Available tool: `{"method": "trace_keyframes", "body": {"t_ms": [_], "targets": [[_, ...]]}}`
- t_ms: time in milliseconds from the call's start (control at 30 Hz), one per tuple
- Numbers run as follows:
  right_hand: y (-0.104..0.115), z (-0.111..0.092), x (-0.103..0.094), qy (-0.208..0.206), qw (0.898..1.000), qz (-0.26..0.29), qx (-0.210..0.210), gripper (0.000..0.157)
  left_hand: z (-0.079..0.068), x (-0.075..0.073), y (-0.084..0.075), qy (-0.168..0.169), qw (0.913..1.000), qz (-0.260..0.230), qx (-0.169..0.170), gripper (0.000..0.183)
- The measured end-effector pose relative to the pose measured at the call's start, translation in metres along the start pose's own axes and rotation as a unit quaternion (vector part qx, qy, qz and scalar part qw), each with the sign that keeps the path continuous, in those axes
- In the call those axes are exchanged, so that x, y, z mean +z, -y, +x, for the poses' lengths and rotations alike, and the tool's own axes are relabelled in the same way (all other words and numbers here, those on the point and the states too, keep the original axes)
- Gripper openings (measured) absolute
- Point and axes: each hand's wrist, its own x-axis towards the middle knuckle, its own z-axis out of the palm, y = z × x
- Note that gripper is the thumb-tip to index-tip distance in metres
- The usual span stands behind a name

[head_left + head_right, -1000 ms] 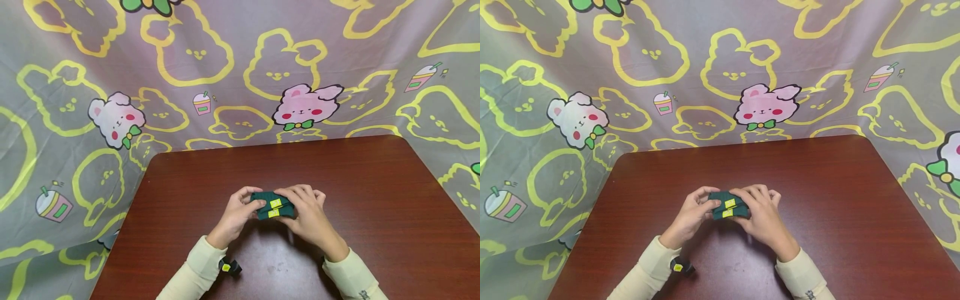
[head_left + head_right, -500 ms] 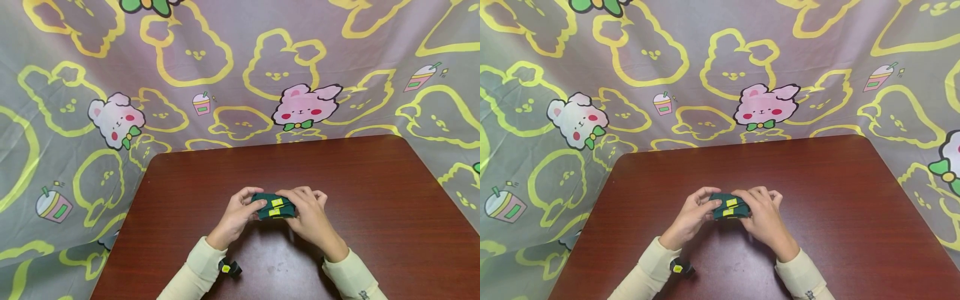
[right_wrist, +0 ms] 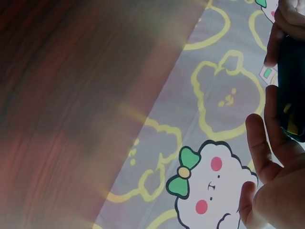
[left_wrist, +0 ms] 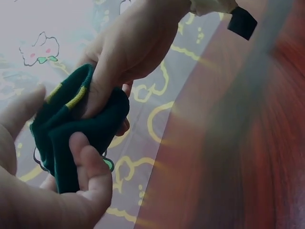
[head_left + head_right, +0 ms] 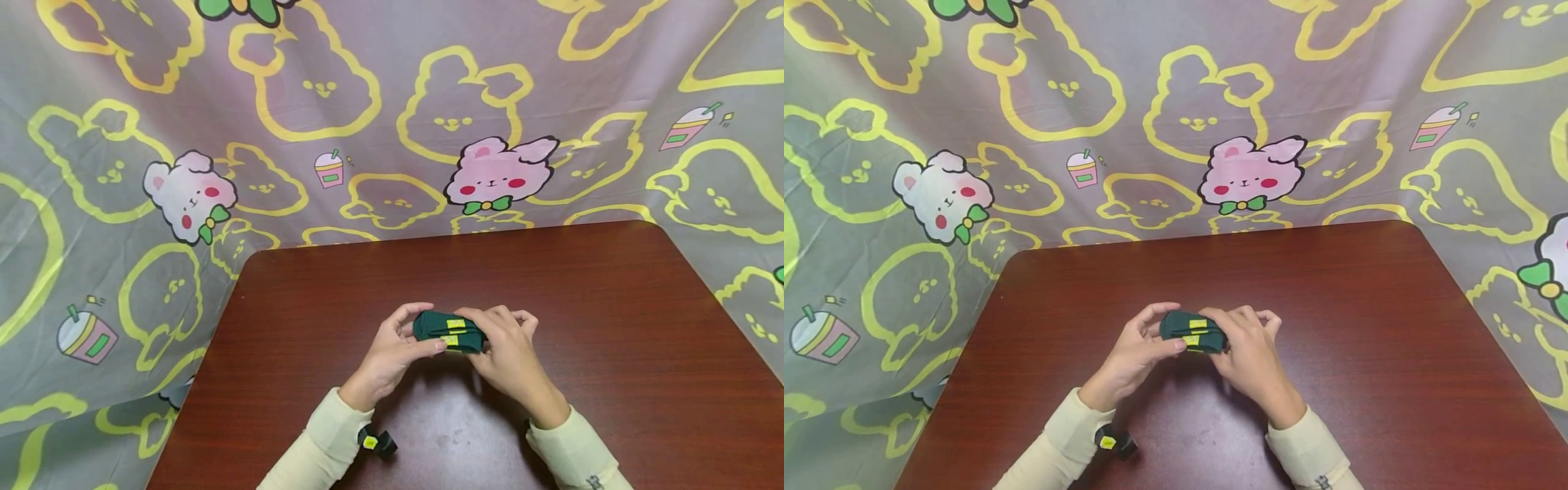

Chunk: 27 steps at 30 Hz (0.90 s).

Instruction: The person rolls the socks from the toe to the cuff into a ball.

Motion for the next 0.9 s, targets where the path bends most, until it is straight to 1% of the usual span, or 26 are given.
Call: {"method": "trace_keyframes", "body": {"t_ms": [100, 167, 200, 267, 400, 467, 533, 633, 733, 833, 900], "targets": [[0.000, 0.000, 0.001, -0.002, 1.000, -0.001, 0.002, 0.051, 0.000, 0.002, 0.001, -0.019, 0.9994, 0.030, 0.000, 0.061], [0.001, -0.001, 0.002, -0.008, 1.000, -0.003, 0.002, 0.053, 0.001, 0.003, 0.001, -0.037, 0.9990, 0.023, -0.011, 0.062], [0.001, -0.001, 0.003, -0.013, 1.000, -0.004, 0.003, 0.053, 0.001, 0.004, 0.002, -0.045, 0.9988, 0.010, -0.017, 0.062], [0.002, -0.001, 0.004, -0.029, 1.000, -0.008, 0.002, 0.053, 0.002, 0.005, 0.003, -0.058, 0.9972, -0.036, -0.029, 0.064], [0.003, 0.000, 0.007, -0.070, 0.997, -0.017, 0.003, 0.053, 0.003, 0.008, 0.006, -0.074, 0.9876, -0.133, -0.039, 0.065], [0.004, 0.000, 0.008, -0.084, 0.996, -0.020, 0.005, 0.052, 0.004, 0.010, 0.007, -0.075, 0.9839, -0.158, -0.036, 0.062], [0.005, 0.001, 0.008, -0.091, 0.996, -0.027, 0.003, 0.052, 0.004, 0.012, 0.008, -0.080, 0.9818, -0.169, -0.034, 0.054], [0.005, 0.000, 0.008, -0.087, 0.995, -0.041, -0.011, 0.052, 0.006, 0.015, 0.010, -0.093, 0.9808, -0.170, -0.024, 0.039], [0.005, 0.000, 0.007, -0.069, 0.996, -0.047, -0.024, 0.054, 0.009, 0.017, 0.011, -0.119, 0.9784, -0.169, -0.008, 0.027], [0.006, -0.001, 0.006, -0.048, 0.997, -0.045, -0.027, 0.060, 0.010, 0.017, 0.011, -0.141, 0.9763, -0.164, 0.004, 0.023], [0.007, -0.001, 0.005, -0.040, 0.998, -0.041, -0.024, 0.064, 0.010, 0.016, 0.011, -0.148, 0.9766, -0.156, 0.005, 0.025]]}}
